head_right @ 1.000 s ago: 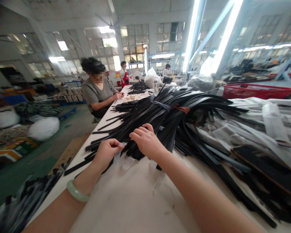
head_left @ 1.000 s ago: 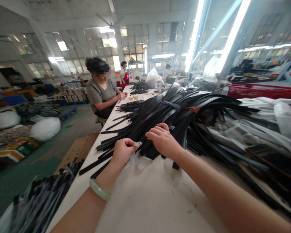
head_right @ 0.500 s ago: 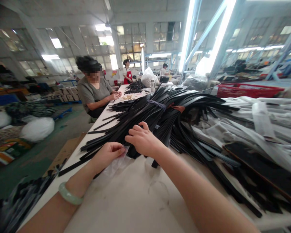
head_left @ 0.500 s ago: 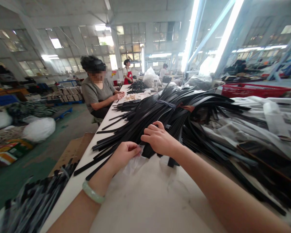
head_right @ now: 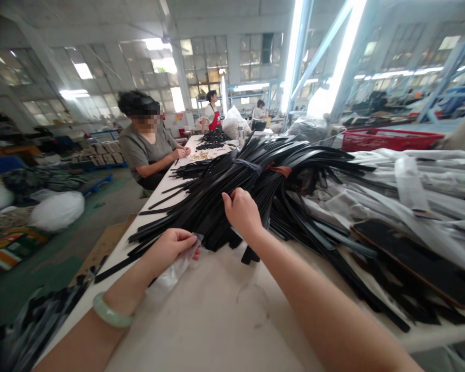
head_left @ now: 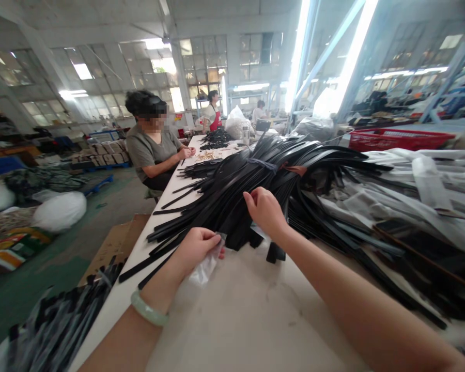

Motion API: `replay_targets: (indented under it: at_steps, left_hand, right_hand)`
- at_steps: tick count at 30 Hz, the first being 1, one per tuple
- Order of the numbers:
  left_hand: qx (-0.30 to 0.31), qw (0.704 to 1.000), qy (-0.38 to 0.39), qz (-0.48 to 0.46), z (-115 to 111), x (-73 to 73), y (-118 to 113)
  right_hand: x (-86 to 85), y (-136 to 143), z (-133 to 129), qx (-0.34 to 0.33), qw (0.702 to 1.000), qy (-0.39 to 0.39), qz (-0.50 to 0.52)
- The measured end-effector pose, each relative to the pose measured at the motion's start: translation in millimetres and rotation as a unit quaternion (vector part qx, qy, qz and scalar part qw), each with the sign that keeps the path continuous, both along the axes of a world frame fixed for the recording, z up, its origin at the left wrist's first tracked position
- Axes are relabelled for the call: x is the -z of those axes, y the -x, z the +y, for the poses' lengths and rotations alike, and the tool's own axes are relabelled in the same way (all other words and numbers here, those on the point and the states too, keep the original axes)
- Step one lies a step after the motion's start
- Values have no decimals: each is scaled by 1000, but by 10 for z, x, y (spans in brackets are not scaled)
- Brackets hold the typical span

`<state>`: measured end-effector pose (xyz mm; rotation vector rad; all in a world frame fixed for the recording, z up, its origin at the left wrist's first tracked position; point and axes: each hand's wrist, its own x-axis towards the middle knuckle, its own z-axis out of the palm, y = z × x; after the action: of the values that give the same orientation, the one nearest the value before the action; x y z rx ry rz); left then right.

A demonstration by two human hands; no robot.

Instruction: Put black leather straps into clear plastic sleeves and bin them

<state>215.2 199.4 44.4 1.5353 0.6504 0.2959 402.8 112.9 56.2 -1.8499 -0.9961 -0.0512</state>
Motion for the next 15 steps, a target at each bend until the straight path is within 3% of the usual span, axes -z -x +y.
replay_targets:
  at_steps: [1, 3, 4, 6, 11, 15]
  left_hand:
    - [19, 999, 30, 2, -15, -15, 10]
    - [71, 994, 80, 10, -58, -47, 29]
    - [96, 990, 97, 17, -82, -60, 37]
    - [122, 986, 111, 29, -123, -76, 48]
    - [121, 986, 98, 66, -149, -60, 46]
    - [78, 994, 46, 53, -123, -28, 9]
  right_hand:
    - [2, -59, 11, -19, 990, 5, 141]
    - [10, -133, 23, -102, 924, 10, 367]
    - [17, -147, 26, -138, 892, 5, 430]
    - [36, -140, 31, -173, 866, -10, 469]
    - [84, -87, 64, -198, 850, -60, 484]
    - [53, -16, 58, -219, 848, -79, 476]
